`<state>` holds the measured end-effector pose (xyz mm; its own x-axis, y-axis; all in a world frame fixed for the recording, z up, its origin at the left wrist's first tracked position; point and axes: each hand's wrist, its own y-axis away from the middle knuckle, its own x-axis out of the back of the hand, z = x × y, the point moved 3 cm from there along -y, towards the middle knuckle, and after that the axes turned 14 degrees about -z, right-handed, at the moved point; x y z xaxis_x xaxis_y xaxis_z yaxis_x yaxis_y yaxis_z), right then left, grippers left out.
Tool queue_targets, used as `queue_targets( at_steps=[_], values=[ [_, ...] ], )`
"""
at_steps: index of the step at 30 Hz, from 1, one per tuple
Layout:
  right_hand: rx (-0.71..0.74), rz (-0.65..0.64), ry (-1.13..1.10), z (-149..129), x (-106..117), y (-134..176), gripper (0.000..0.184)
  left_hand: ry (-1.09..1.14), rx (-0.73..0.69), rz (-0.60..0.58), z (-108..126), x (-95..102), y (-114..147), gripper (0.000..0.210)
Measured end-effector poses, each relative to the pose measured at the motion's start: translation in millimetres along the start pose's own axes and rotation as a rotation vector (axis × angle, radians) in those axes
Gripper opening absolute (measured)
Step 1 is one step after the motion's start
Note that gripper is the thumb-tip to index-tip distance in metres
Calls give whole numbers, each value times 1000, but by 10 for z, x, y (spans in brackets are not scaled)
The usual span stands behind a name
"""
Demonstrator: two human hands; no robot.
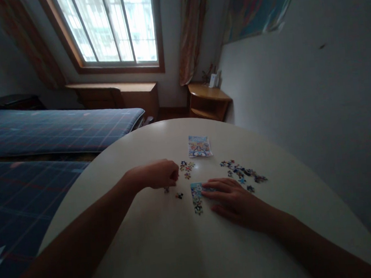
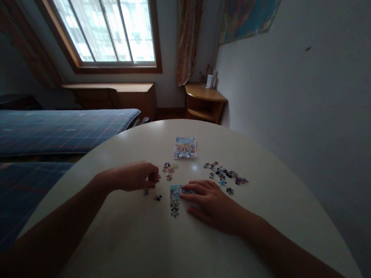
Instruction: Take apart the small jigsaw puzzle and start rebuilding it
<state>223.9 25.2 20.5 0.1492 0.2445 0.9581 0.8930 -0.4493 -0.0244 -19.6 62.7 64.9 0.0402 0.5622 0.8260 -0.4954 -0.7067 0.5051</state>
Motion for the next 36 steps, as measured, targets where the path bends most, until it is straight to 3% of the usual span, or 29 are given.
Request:
queue_targets(
  at_steps=[5,8,11,16,29,31,36],
  values=[
    [-12,-33,9,2,-5,2,40,-86,120,257,-212,71,-72,16],
    [-9,-26,5,-1,-6,3,40,-20,212,495,-510,35,-177,19],
    [-12,-23,-5,0,-13,1,40,19,307,616,-855,-65,-292,28],
    [-4,-11,-18,0,-13,-3,40,65,329,651,-1195,-186,-431,37],
    [-6,15,-20,23,14,-15,40,93,276,687,-1264,-178,-473,42],
    [-79,64,-3,124,93,25,37,92,280,696,-1260,-177,-469,43],
    [-420,223,-8,568,307,219,26,78,276,698,-1258,-177,-465,41]
  ],
)
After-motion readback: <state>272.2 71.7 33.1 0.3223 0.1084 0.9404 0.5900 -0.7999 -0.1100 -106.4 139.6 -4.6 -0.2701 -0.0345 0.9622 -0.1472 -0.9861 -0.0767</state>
